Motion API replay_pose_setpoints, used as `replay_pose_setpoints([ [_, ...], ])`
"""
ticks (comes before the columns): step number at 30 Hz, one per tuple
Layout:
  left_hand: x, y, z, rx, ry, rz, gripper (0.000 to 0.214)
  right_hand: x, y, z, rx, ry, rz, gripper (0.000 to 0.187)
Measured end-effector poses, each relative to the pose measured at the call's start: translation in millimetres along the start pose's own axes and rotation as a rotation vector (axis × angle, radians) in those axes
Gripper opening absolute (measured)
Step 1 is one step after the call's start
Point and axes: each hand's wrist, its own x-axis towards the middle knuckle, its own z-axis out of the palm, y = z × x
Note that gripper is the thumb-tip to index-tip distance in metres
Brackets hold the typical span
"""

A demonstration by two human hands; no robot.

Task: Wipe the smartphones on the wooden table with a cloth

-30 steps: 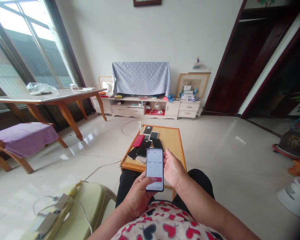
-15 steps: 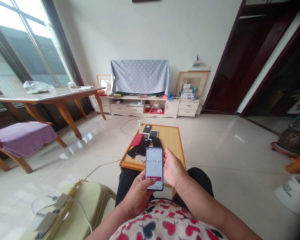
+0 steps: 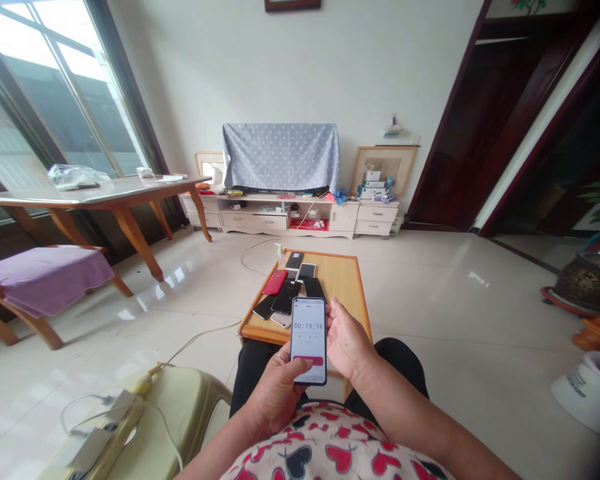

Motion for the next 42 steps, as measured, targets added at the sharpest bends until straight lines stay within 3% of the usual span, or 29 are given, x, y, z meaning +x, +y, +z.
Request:
replay_pose_setpoints([
  [28,1.1,-2.6,-2.9,-0.016,-0.021,0.012,0.04,-0.9,-1.2,0.3,-0.001,-0.03,0.032,0.037],
  [42,-0.3,-2.3,-2.6,-0.036,0.004,-0.005,0.043,-1.8,-1.1,0.6,0.03,-0.008,0.017,0.028],
])
